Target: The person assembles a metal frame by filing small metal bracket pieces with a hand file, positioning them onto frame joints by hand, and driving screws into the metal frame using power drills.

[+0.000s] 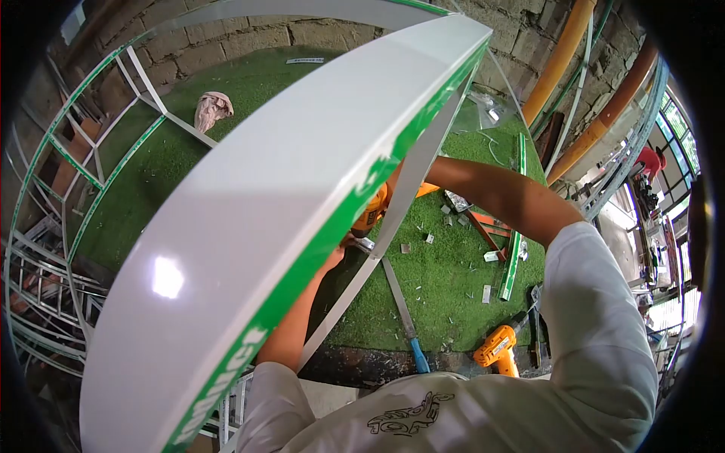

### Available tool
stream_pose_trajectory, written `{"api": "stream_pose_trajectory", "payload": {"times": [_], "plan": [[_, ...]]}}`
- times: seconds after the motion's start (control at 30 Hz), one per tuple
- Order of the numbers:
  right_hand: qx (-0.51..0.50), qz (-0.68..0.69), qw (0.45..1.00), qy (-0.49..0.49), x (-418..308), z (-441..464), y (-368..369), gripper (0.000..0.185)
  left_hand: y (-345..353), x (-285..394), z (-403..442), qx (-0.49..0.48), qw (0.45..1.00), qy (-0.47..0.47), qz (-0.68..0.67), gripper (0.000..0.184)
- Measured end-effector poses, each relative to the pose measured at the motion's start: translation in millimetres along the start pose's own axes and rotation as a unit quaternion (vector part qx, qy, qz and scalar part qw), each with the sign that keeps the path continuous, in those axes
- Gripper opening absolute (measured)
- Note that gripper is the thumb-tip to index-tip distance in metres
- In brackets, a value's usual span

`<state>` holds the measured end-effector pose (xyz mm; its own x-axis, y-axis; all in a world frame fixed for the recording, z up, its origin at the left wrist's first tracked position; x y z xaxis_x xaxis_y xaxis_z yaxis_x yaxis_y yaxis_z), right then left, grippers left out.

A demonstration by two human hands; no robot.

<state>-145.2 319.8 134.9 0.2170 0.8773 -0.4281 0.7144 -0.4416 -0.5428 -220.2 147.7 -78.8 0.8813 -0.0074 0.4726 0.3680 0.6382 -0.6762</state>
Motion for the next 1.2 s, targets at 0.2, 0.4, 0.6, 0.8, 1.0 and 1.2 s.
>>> {"api": "stream_pose_trajectory", "payload": {"times": [0.2,0.4,0.6,0.8,1.0,1.2], "plan": [[0.001,0.002,1.000,0.004,1.4,-9.0,8.2,0.047,-32.7,35.7,21.3,-0.063,0.996,0.001,-0.064,0.008],[0.314,0.342,0.879,-0.111,34.3,-55.9,63.0,0.051,-48.6,63.2,33.1,-0.099,0.994,0.017,-0.052,0.017],[0.531,0.228,0.811,0.093,96.0,-97.6,196.7,0.058,-28.5,78.8,33.8,-0.139,0.986,0.097,-0.004,0.014],[0.479,-0.045,0.867,0.130,94.5,-94.9,280.6,0.083,-31.1,87.0,31.0,-0.104,0.989,0.094,-0.038,0.010],[0.467,0.004,0.878,0.106,89.4,-86.9,291.8,0.087,-26.1,87.8,23.7,-0.050,0.995,0.083,-0.014,0.011],[0.453,-0.011,0.881,0.135,86.9,-84.1,293.8,0.089,-24.9,85.9,20.4,-0.028,0.995,0.092,-0.006,0.012]]}}
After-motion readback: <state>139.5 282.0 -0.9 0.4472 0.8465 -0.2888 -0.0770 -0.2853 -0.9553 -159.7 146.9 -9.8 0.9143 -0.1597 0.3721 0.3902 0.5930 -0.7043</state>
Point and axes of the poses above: each hand's wrist, its own z-axis towards the middle knuckle, its own y-axis out of the palm, x = y × z, the point moved 4 cm from there along z, towards the middle knuckle, and after that the axes turned 1 degree about -y, right-handed, at the moved point
